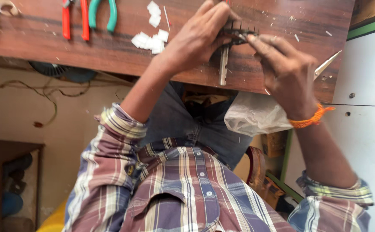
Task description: The person works on an electric motor armature at a workbench, using a green-handled screwdriver on the armature and inserting small white insulation pieces into its slots by hand. They use scissors to cut pieces, press them into the slots, and rotate the armature to work around it.
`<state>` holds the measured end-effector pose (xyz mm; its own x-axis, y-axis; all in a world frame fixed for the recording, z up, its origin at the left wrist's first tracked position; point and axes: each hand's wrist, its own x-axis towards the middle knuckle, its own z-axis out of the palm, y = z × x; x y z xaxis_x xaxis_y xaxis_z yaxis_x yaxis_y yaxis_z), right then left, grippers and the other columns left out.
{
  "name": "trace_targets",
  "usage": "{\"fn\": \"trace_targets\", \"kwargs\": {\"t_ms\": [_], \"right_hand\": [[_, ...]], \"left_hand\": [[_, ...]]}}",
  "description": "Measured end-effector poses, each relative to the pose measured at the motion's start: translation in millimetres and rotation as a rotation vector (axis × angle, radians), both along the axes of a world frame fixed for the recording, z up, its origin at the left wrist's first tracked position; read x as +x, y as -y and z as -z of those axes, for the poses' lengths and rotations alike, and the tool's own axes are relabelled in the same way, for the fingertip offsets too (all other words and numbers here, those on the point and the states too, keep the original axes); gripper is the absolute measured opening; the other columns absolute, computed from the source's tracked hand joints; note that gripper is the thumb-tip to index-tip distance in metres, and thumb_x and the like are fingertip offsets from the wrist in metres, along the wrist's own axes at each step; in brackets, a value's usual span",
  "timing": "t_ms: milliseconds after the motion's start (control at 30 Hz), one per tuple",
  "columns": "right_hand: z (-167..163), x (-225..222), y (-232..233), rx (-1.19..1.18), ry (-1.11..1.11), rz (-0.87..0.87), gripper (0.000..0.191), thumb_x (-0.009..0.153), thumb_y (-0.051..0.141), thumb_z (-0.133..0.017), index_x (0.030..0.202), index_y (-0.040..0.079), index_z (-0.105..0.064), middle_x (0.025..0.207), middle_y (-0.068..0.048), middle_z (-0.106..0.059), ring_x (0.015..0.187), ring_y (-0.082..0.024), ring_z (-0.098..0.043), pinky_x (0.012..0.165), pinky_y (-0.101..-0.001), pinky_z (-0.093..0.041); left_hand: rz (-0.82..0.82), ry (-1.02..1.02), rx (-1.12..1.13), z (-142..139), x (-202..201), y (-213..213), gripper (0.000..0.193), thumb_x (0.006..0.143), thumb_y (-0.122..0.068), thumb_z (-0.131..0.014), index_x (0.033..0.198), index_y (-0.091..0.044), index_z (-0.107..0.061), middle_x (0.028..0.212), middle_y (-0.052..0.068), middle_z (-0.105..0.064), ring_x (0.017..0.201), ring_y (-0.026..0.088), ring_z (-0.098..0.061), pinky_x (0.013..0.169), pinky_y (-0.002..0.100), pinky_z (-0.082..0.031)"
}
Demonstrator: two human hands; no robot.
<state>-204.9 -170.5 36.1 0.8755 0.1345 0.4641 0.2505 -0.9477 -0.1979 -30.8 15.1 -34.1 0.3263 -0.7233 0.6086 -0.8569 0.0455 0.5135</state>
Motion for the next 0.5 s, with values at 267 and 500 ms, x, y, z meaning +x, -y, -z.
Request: {"fn": "trace_targets", "kwargs": {"t_ms": [267, 500], "right_hand": [[42.9, -17.2, -21.1, 0.171, 0.170, 0.134, 0.040, 0.100, -0.014, -0.072, 0.136, 0.004, -0.070, 0.128, -0.017, -0.072, 0.102, -0.026, -0.076, 0.089, -0.0332, -0.063], [59.6, -16.1, -28.1, 0.355, 0.138, 0.187, 0.037, 0.100, -0.011, -0.076, 0.134, 0.003, -0.071, 0.117, -0.015, -0.071, 0.098, -0.023, -0.074, 0.083, -0.0349, -0.061]], "left_hand": [[-0.102, 0.060, 0.025, -6.9, -12.3, -5.4, 0.035, 0.101, -0.011, -0.072, 0.129, -0.007, -0.052, 0.114, 0.008, -0.053, 0.106, 0.032, -0.054, 0.091, 0.044, -0.048], [-0.198, 0.036, -0.004, -0.9, -25.7, -1.9, 0.036, 0.099, -0.012, -0.073, 0.129, -0.009, -0.053, 0.115, 0.007, -0.053, 0.109, 0.030, -0.055, 0.092, 0.043, -0.050]]}}
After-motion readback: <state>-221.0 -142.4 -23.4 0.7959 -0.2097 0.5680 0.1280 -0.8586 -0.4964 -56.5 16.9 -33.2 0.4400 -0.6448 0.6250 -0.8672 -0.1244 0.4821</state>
